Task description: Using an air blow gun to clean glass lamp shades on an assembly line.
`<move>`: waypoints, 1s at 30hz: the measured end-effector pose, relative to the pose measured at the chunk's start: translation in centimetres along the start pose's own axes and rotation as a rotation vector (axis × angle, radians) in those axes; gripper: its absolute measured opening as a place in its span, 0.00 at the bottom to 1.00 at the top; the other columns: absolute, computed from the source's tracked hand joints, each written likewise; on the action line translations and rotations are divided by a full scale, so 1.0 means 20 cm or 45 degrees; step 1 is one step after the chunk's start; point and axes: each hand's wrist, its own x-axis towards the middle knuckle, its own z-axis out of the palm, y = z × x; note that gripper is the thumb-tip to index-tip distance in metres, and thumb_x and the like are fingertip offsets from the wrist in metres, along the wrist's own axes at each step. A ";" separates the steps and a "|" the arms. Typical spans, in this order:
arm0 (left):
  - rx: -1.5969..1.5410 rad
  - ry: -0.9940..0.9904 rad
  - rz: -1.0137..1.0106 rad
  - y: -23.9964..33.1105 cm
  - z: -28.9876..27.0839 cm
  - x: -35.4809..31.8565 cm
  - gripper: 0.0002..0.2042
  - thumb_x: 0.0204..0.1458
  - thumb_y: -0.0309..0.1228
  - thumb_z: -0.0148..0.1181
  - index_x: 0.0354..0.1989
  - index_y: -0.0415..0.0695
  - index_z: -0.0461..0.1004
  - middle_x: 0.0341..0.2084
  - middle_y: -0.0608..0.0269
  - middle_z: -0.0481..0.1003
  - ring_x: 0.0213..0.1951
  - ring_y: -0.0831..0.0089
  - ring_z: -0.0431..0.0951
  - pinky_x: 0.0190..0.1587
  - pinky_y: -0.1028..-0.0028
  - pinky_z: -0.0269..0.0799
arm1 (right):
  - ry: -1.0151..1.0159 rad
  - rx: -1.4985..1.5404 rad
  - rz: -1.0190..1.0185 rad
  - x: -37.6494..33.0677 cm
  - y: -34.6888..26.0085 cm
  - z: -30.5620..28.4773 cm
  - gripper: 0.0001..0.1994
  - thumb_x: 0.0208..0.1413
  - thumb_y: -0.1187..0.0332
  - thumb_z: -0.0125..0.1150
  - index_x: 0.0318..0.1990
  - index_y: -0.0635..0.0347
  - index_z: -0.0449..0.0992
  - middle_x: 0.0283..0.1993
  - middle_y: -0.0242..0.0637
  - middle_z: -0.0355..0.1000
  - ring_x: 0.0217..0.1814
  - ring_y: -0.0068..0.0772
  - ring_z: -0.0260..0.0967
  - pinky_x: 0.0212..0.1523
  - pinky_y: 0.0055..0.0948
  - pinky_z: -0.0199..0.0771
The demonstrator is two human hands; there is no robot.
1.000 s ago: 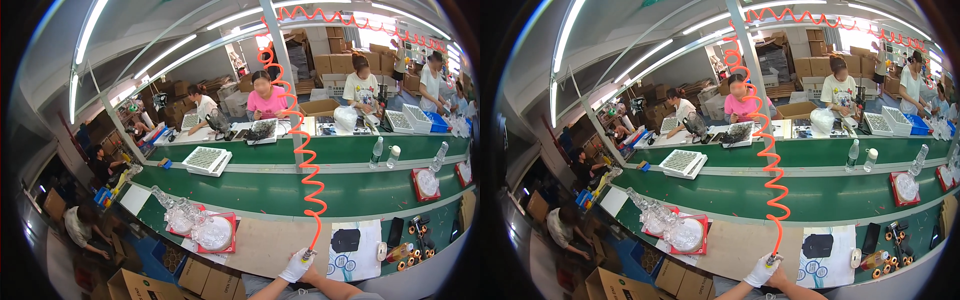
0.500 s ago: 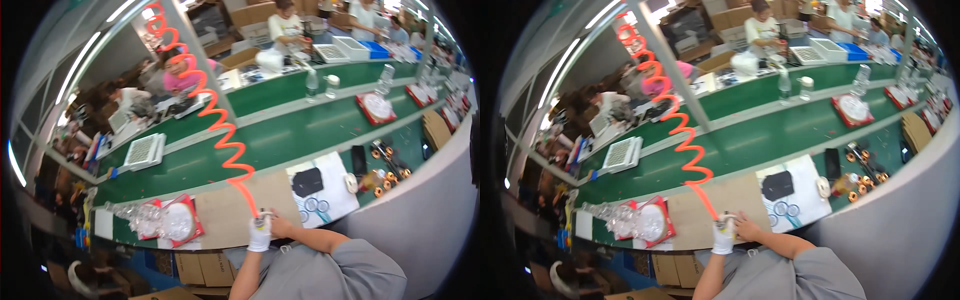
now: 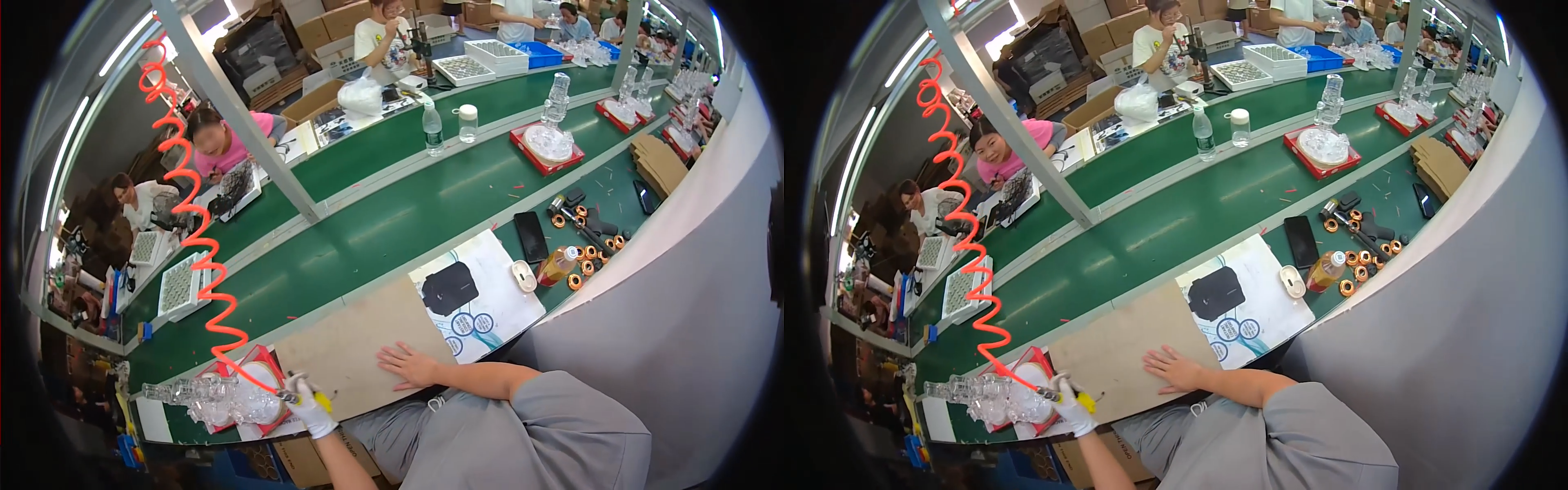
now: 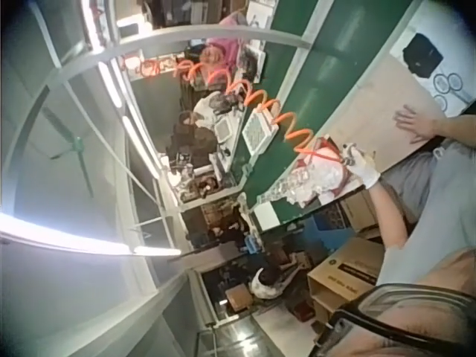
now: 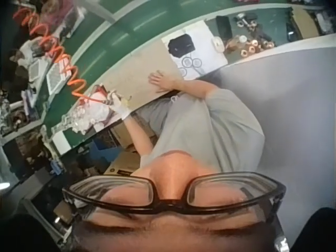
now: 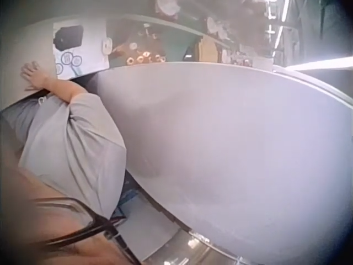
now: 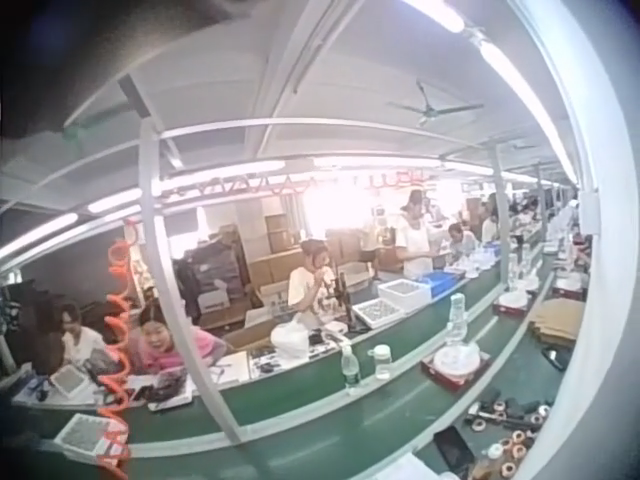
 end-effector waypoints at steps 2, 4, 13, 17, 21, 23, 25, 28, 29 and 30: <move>0.052 0.015 0.072 -0.09 -0.12 0.07 0.04 0.57 0.26 0.48 0.35 0.41 0.70 0.21 0.67 0.68 0.19 0.82 0.65 0.23 0.80 0.62 | 0.058 0.034 -0.026 0.00 0.00 0.00 0.38 0.56 0.42 0.47 0.66 0.59 0.54 0.72 0.42 0.45 0.75 0.41 0.36 0.70 0.50 0.35; 0.057 0.041 -0.013 -0.21 -0.20 0.13 0.05 0.57 0.26 0.47 0.35 0.40 0.69 0.18 0.67 0.66 0.18 0.81 0.64 0.23 0.79 0.62 | 0.056 0.027 -0.018 0.00 0.01 0.00 0.38 0.56 0.41 0.47 0.66 0.59 0.53 0.72 0.42 0.44 0.75 0.41 0.36 0.70 0.50 0.34; 0.000 0.153 -0.141 -0.29 -0.28 0.18 0.04 0.56 0.25 0.49 0.37 0.40 0.70 0.22 0.65 0.68 0.20 0.78 0.68 0.22 0.78 0.64 | 0.031 0.043 -0.048 0.08 0.01 0.00 0.38 0.55 0.42 0.48 0.66 0.59 0.54 0.72 0.42 0.45 0.75 0.41 0.36 0.70 0.49 0.35; 0.031 0.340 -0.231 -0.38 -0.36 0.14 0.04 0.53 0.26 0.57 0.36 0.45 0.72 0.23 0.69 0.70 0.21 0.78 0.70 0.23 0.78 0.65 | -0.037 0.078 -0.035 0.09 -0.03 -0.04 0.36 0.54 0.43 0.51 0.63 0.60 0.58 0.70 0.42 0.49 0.74 0.43 0.40 0.69 0.53 0.38; -0.177 0.234 -0.185 -0.32 -0.20 0.11 0.04 0.56 0.24 0.53 0.38 0.40 0.72 0.25 0.63 0.73 0.23 0.75 0.73 0.27 0.76 0.70 | 0.072 -0.060 -0.035 0.01 0.02 0.00 0.36 0.51 0.41 0.53 0.61 0.58 0.63 0.68 0.42 0.54 0.73 0.44 0.44 0.67 0.55 0.40; -0.195 0.305 -0.157 -0.31 -0.26 0.07 0.04 0.56 0.24 0.53 0.38 0.39 0.72 0.25 0.62 0.73 0.23 0.75 0.74 0.28 0.75 0.71 | 0.025 -0.066 -0.012 0.02 -0.01 -0.02 0.36 0.52 0.41 0.52 0.61 0.56 0.62 0.68 0.42 0.54 0.72 0.44 0.44 0.68 0.55 0.39; -0.239 0.354 -0.145 -0.32 -0.29 0.04 0.05 0.56 0.24 0.53 0.38 0.39 0.72 0.25 0.62 0.74 0.23 0.74 0.74 0.28 0.75 0.71 | 0.014 -0.054 -0.033 0.04 -0.02 -0.01 0.35 0.52 0.41 0.52 0.61 0.56 0.62 0.68 0.42 0.54 0.73 0.44 0.44 0.68 0.55 0.38; -0.229 0.366 -0.106 -0.32 -0.29 0.03 0.05 0.56 0.24 0.52 0.38 0.39 0.72 0.25 0.61 0.74 0.22 0.74 0.73 0.28 0.75 0.71 | 0.003 -0.067 -0.028 0.05 -0.02 -0.02 0.35 0.53 0.40 0.50 0.62 0.56 0.62 0.68 0.43 0.53 0.73 0.43 0.43 0.68 0.54 0.36; -0.234 0.364 -0.101 -0.32 -0.28 0.03 0.04 0.56 0.23 0.52 0.38 0.39 0.72 0.25 0.62 0.74 0.22 0.75 0.73 0.28 0.76 0.71 | 0.011 -0.074 -0.022 0.06 -0.02 -0.03 0.35 0.53 0.41 0.50 0.62 0.55 0.62 0.68 0.42 0.54 0.72 0.43 0.44 0.68 0.54 0.38; -0.238 0.363 -0.098 -0.33 -0.28 0.04 0.04 0.56 0.23 0.52 0.38 0.39 0.72 0.25 0.62 0.74 0.22 0.75 0.73 0.28 0.76 0.71 | 0.018 -0.080 -0.014 0.06 -0.02 -0.03 0.34 0.53 0.41 0.51 0.62 0.55 0.62 0.68 0.42 0.54 0.72 0.42 0.45 0.68 0.54 0.39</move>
